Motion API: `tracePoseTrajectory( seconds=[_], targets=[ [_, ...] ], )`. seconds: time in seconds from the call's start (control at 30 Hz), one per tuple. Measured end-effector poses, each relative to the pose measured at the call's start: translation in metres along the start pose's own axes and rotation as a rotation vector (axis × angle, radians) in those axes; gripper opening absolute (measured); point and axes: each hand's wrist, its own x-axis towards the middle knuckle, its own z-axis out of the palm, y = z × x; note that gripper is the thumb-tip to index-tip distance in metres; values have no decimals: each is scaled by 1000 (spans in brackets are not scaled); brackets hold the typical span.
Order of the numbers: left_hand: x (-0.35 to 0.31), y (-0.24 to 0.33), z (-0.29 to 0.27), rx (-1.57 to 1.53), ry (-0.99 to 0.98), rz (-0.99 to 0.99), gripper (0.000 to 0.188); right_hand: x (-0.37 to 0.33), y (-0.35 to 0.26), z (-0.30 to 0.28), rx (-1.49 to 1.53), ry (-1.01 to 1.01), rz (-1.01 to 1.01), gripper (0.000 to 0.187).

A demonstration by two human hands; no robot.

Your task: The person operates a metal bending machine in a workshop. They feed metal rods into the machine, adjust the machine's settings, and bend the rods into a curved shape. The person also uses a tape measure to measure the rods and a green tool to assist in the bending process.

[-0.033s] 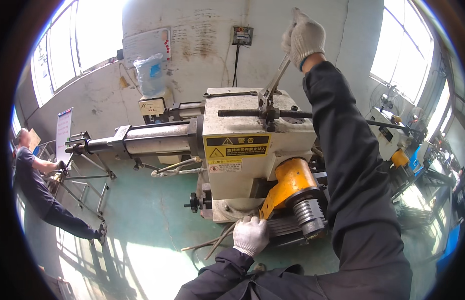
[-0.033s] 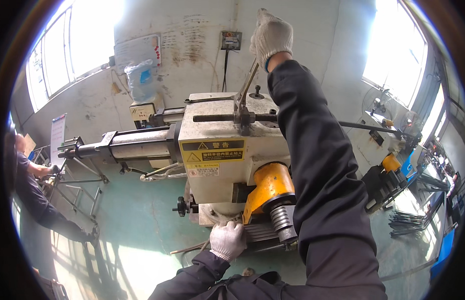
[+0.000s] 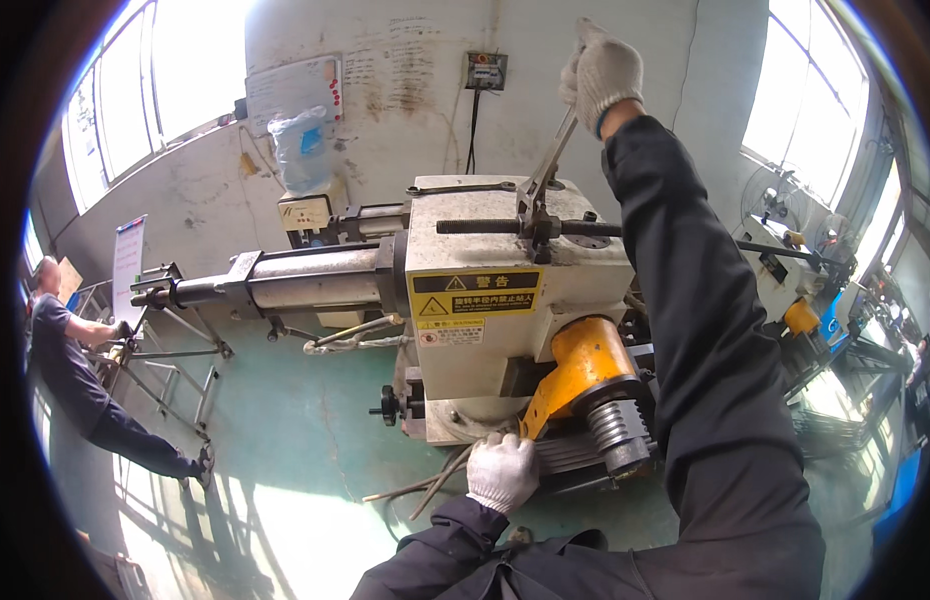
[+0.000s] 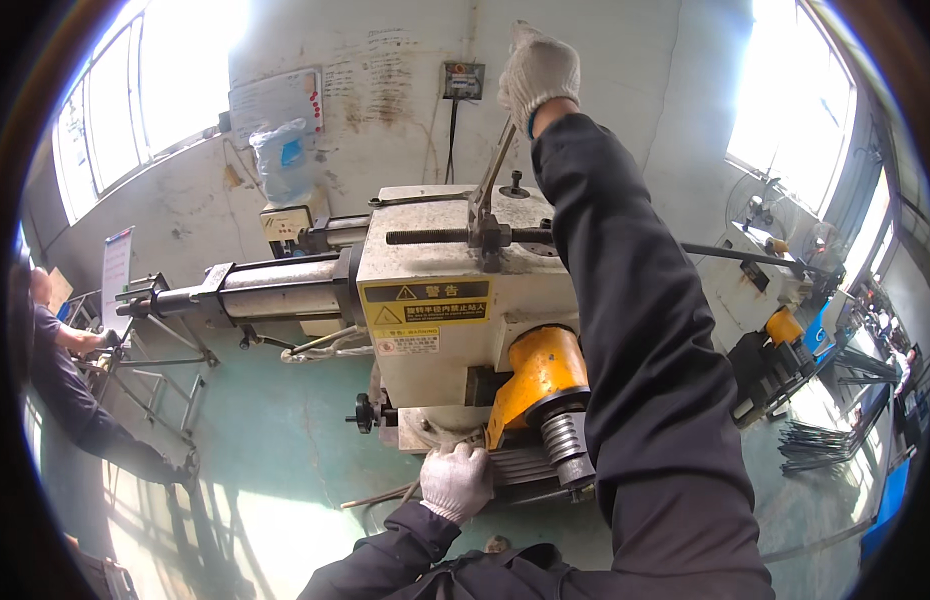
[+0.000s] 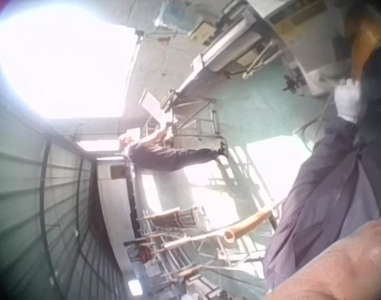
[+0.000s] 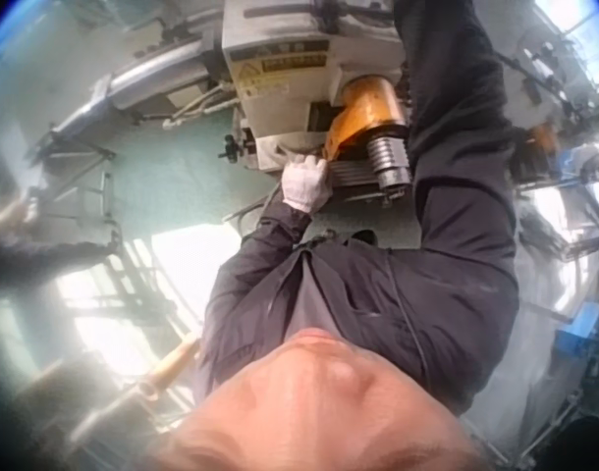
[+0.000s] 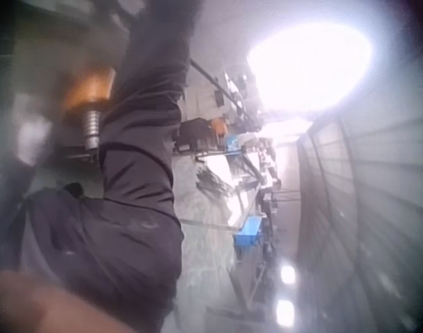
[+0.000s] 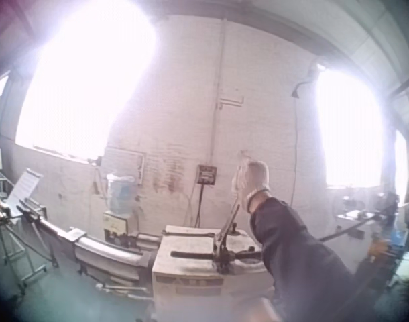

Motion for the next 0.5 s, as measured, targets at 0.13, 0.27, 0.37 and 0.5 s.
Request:
tracePoseTrajectory(
  seconds=[0.13,0.27,0.37,0.5],
  targets=[
    [4,-2,1,8,1,10,15,28,28,-1,-14,-74,121,28],
    [3,-2,3,16,-23,-4,15,5,23,-22,148,-273,90,17],
    [1,-3,3,2,-39,-13,18,-54,12,-47,195,-257,-72,14],
    [4,-3,0,-1,-41,13,18,-83,14,-40,-252,146,-340,21]
  ],
)
